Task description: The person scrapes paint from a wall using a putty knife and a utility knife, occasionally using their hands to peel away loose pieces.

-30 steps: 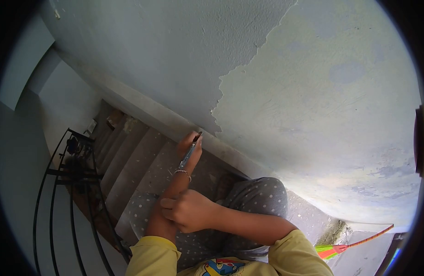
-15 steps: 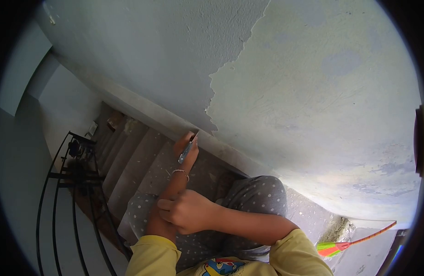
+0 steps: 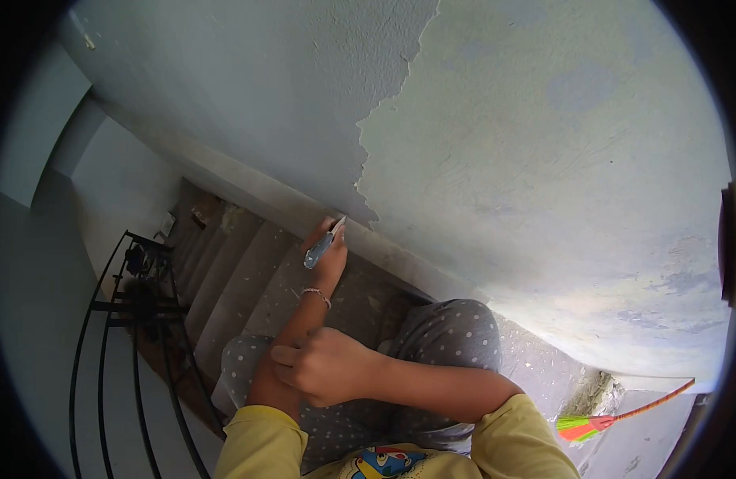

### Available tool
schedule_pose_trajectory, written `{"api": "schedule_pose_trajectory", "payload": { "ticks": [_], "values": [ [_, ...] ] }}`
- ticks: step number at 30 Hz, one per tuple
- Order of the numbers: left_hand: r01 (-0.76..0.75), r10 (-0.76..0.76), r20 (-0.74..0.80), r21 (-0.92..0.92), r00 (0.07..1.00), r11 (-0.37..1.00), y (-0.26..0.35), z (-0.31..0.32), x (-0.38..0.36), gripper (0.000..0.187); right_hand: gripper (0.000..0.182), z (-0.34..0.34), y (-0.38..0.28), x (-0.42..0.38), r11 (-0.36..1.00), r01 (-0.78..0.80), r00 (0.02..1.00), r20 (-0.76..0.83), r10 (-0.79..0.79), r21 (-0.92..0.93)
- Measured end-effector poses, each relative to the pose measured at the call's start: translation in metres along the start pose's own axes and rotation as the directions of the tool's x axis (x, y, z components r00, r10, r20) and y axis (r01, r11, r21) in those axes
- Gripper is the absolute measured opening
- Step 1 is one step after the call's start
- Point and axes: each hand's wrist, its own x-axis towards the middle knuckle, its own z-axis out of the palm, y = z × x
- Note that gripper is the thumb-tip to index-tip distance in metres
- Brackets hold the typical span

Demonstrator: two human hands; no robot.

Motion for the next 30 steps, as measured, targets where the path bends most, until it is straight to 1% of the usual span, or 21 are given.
{"api": "schedule_pose_trajectory", "payload": {
  "ticks": [2, 4, 6, 8, 9, 11, 17, 20, 21, 23, 27, 30],
  "values": [
    [-0.059, 0.057, -0.063, -0.043, 0.996, 0.997, 0.000, -0.001, 0.002, 0.008, 0.017, -0.004, -0.003, 0.000, 1.000, -0.009, 1.000, 0.020, 0.009, -0.004],
    [-0.053, 0.051, -0.053, -0.038, 0.997, 0.998, 0.004, -0.007, 0.003, 0.007, 0.017, -0.005, -0.004, 0.001, 1.000, -0.020, 0.999, 0.043, 0.020, -0.013],
    [-0.047, 0.045, -0.042, -0.045, 0.998, 0.998, 0.010, -0.010, 0.005, 0.007, 0.017, -0.006, -0.004, 0.000, 1.000, -0.008, 1.000, 0.010, 0.008, -0.009],
    [-0.036, 0.036, 0.015, -0.019, 0.999, 0.999, 0.016, -0.015, 0.007, 0.007, 0.017, -0.003, -0.003, -0.001, 1.000, -0.011, 1.000, 0.004, 0.011, -0.008],
    [-0.039, 0.039, 0.017, -0.018, 0.999, 0.999, 0.018, -0.015, 0.007, 0.007, 0.017, -0.001, -0.003, -0.001, 1.000, -0.009, 1.000, -0.003, 0.009, -0.004],
    [-0.060, 0.058, 0.025, 0.055, 0.998, 0.997, 0.023, -0.017, 0.008, 0.008, 0.016, -0.001, -0.002, 0.000, 1.000, -0.010, 1.000, 0.003, 0.010, -0.005],
    [-0.054, 0.055, -0.004, 0.076, 0.998, 0.996, 0.023, -0.010, 0.006, 0.011, 0.016, 0.004, 0.001, 0.000, 1.000, -0.018, 0.999, 0.037, 0.019, -0.021],
    [-0.090, 0.091, -0.013, 0.028, 0.996, 0.996, 0.023, -0.011, 0.002, 0.011, 0.016, 0.008, 0.002, 0.000, 0.999, -0.021, 0.998, 0.057, 0.022, -0.026],
    [-0.092, 0.092, -0.019, 0.024, 0.996, 0.995, 0.014, -0.009, -0.003, 0.011, 0.017, 0.009, 0.002, 0.000, 1.000, -0.020, 0.998, 0.054, 0.021, -0.022],
    [-0.009, 0.011, 0.055, -0.026, 0.998, 1.000, -0.009, -0.003, -0.015, 0.008, 0.017, 0.007, 0.001, 0.002, 1.000, -0.016, 0.998, 0.053, 0.017, -0.026],
    [-0.011, 0.011, 0.059, 0.005, 0.998, 1.000, 0.005, -0.008, -0.011, 0.009, 0.016, 0.006, 0.002, 0.001, 0.999, -0.025, 0.997, 0.072, 0.027, -0.022],
    [-0.019, 0.019, 0.007, -0.069, 1.000, 0.997, 0.005, 0.002, 0.000, 0.010, 0.017, 0.005, 0.002, 0.001, 1.000, -0.022, 0.999, 0.046, 0.022, 0.006]
  ]
}}
